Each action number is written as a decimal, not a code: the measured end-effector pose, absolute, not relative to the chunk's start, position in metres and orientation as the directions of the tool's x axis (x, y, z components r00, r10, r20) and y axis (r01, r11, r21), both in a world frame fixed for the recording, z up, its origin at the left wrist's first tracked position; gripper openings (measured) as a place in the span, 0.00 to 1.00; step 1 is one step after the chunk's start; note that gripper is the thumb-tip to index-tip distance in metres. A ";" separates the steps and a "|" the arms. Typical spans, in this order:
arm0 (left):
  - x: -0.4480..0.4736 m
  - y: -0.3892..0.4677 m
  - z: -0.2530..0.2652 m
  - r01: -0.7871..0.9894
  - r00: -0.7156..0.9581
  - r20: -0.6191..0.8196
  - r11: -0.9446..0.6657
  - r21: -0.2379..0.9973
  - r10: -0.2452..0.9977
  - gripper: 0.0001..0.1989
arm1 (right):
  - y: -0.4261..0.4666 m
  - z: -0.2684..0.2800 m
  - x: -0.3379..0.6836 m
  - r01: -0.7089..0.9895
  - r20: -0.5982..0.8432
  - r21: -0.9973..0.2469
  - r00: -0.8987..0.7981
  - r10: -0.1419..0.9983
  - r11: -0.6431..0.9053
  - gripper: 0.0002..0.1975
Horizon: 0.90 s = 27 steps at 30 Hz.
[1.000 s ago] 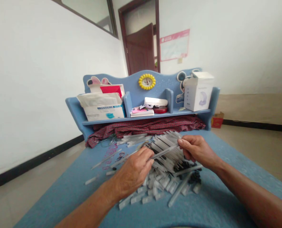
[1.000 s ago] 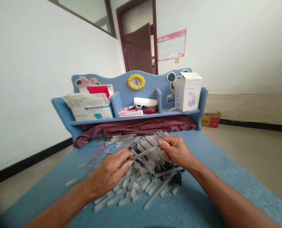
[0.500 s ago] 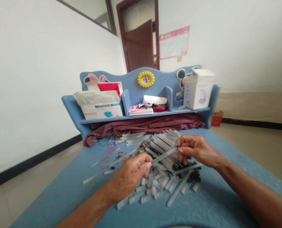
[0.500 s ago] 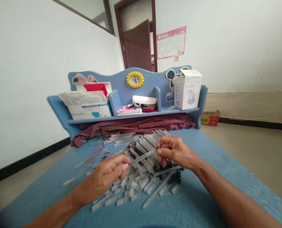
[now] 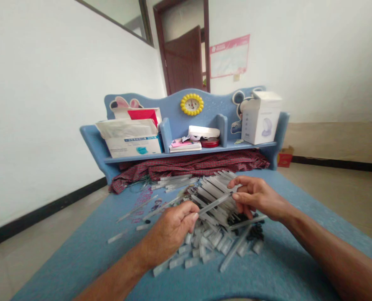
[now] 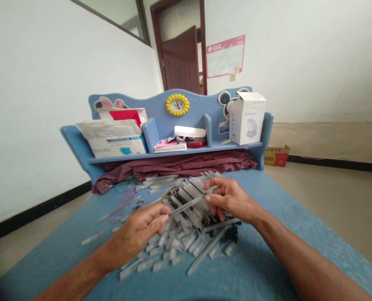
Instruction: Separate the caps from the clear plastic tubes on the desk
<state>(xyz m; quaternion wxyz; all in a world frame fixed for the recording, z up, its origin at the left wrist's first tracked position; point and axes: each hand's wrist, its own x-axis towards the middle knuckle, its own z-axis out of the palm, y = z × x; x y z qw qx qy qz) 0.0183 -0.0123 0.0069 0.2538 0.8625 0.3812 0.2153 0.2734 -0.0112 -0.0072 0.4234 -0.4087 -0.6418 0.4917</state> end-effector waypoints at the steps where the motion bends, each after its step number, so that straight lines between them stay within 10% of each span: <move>1: 0.018 -0.012 0.006 0.553 0.614 0.179 -0.581 0.597 0.769 0.12 | -0.011 -0.008 0.274 0.128 0.139 -0.975 -0.299 0.944 0.184 0.15; 27: 0.020 -0.013 0.009 0.516 0.604 0.110 -0.493 0.701 0.789 0.13 | -0.006 -0.013 0.274 0.133 0.072 -0.984 -0.311 0.948 0.118 0.20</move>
